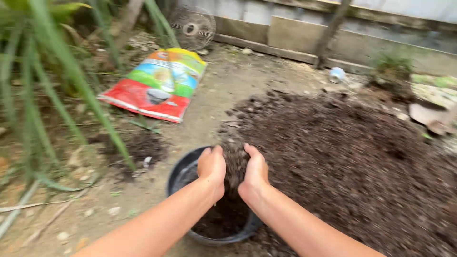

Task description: The recorder is mixing a large pile of dark soil on the ground using their hands and placing some into a bucket.

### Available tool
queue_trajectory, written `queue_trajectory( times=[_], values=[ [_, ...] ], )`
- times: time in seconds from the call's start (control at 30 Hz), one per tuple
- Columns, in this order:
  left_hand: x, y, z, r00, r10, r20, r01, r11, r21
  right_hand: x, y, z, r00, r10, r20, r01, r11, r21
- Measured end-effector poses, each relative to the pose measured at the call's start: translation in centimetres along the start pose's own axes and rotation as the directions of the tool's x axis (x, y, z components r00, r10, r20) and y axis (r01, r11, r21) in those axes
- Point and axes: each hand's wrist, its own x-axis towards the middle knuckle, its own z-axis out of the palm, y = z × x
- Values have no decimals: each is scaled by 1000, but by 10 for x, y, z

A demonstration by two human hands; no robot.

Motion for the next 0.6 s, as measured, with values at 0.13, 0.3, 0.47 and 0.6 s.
queue_trajectory(
  times=[0.13, 0.3, 0.47, 0.6],
  values=[
    [61, -29, -47, 963, -199, 182, 179, 976, 122, 61, 30, -31, 994, -78, 71, 94, 962, -256],
    [112, -91, -78, 879, 124, 461, -385, 755, 531, 70, 38, -42, 822, -156, 548, 567, 310, -763],
    [70, -78, -91, 770, 93, 631, -622, 328, 711, 41, 51, -55, 645, 43, 763, 731, -324, -600],
    [49, -65, -97, 764, -31, 645, -627, 199, 753, 67, 38, -78, 751, 69, 657, 604, -474, -641]
  ],
)
